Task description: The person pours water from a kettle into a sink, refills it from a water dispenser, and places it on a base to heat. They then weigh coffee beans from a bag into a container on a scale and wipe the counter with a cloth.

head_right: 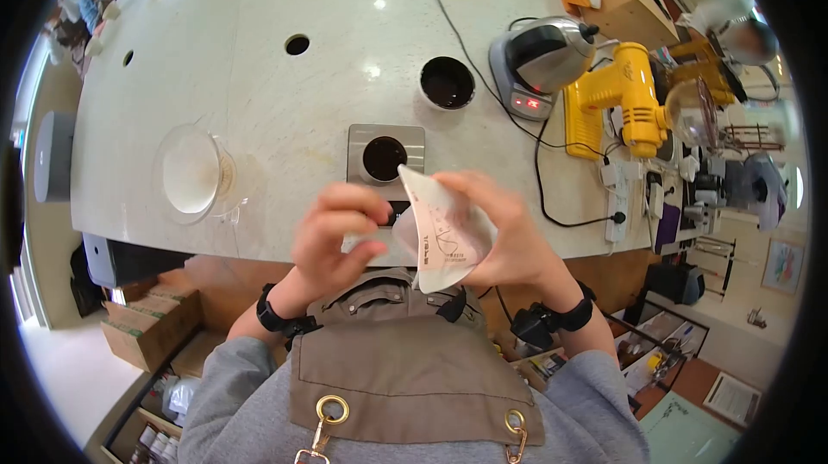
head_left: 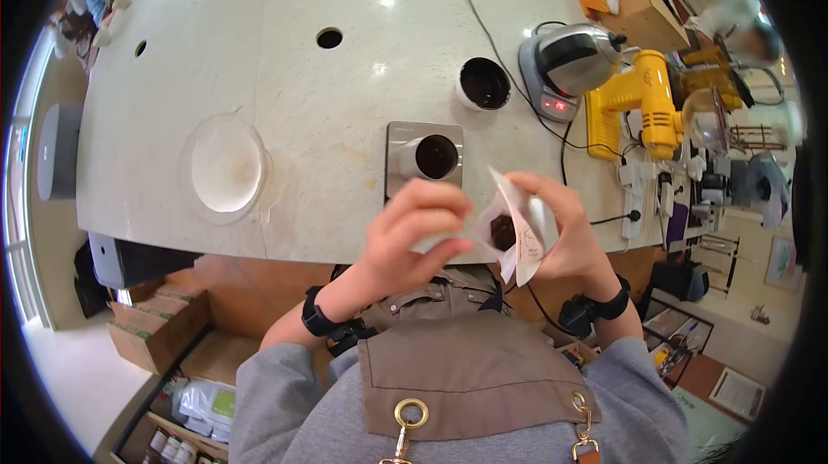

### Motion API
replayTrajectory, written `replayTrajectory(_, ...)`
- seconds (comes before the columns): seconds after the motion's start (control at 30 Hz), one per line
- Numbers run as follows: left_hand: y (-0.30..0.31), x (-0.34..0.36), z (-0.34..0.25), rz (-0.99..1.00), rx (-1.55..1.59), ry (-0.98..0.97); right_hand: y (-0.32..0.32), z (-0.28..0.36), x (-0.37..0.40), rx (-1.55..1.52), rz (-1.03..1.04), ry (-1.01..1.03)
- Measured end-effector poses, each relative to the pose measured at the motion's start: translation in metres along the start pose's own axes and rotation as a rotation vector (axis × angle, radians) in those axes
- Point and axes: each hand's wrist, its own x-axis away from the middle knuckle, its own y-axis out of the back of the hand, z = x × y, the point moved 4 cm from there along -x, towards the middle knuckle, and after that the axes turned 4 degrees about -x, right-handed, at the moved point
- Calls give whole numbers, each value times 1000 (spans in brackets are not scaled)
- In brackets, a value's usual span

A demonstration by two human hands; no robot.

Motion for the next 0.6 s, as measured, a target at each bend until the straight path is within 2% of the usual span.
replayTrajectory(0.07, 13, 8, 15, -175, -112, 176, 6, 11, -13, 262, -109, 85)
replayTrajectory(0.23, 31, 15, 53, -302, -99, 386, 10, 5, -45, 500, -131, 126)
replayTrajectory(0.33, 38, 18, 62, -315, -139, 454, 8, -2, -57, 528, -97, 157)
replayTrajectory(0.5, 38, 23, 71, -362, -135, 460, 7, -9, -64, 591, -50, 179)
replayTrajectory(0.6, 29, 21, 72, -315, -179, 446, 5, -7, -64, 663, -35, 169)
